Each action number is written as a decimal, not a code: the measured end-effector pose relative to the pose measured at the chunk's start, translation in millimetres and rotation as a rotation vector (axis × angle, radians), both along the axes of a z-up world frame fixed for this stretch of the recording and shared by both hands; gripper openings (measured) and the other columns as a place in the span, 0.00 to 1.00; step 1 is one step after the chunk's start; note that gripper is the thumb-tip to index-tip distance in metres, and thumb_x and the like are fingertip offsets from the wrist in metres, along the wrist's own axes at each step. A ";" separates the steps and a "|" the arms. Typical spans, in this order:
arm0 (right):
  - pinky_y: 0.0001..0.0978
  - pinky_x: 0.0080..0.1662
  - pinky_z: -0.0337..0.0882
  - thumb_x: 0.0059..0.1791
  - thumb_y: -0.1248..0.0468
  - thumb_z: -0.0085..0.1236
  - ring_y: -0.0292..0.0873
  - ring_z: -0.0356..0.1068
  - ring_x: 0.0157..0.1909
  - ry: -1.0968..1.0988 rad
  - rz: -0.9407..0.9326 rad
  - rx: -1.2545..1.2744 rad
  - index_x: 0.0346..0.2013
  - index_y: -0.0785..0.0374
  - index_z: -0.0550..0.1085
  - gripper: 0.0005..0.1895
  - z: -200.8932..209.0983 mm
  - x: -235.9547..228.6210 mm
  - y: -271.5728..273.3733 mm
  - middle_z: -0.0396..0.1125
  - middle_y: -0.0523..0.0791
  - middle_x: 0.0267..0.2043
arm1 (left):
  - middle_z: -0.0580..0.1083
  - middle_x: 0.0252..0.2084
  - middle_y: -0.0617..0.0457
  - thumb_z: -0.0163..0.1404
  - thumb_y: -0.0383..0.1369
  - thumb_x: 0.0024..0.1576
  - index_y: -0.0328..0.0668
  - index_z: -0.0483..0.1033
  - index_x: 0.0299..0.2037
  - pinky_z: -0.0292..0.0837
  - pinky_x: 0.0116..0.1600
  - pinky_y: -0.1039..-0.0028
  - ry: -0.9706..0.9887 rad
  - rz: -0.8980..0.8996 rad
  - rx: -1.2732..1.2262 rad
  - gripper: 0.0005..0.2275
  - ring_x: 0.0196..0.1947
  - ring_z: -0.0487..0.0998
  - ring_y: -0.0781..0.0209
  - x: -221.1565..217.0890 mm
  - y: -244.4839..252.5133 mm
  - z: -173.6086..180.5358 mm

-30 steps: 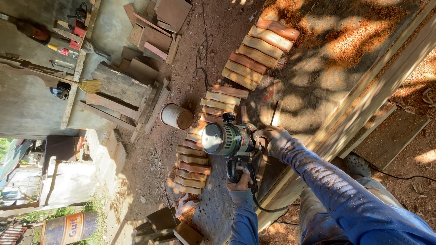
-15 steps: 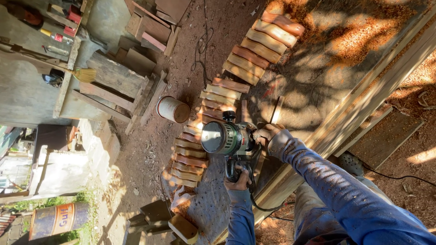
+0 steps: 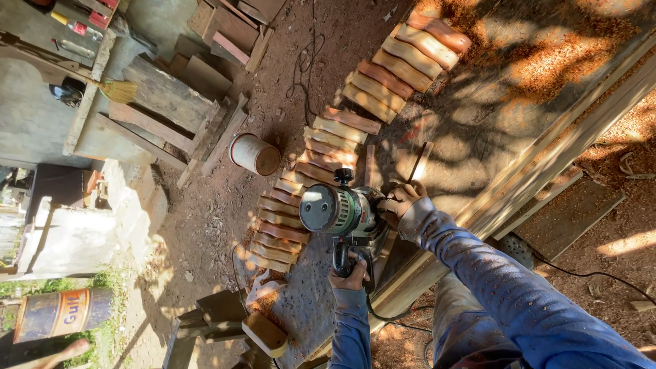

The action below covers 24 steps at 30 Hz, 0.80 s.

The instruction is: Using a hand-held power router to shape the edges of small wooden components on a workbench.

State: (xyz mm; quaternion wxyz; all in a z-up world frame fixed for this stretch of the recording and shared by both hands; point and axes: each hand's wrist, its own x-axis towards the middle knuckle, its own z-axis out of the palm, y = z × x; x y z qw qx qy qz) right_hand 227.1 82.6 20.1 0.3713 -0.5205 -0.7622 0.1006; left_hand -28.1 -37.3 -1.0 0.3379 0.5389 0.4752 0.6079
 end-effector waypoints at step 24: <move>0.60 0.67 0.55 0.45 0.42 0.61 0.53 0.65 0.61 0.233 0.165 0.306 0.39 0.40 0.77 0.14 -20.3 -18.8 -6.3 0.64 0.43 0.46 | 0.76 0.14 0.43 0.60 0.20 0.55 0.32 0.79 0.39 0.74 0.17 0.75 0.073 0.096 0.017 0.05 0.10 0.77 0.54 22.0 -53.3 18.3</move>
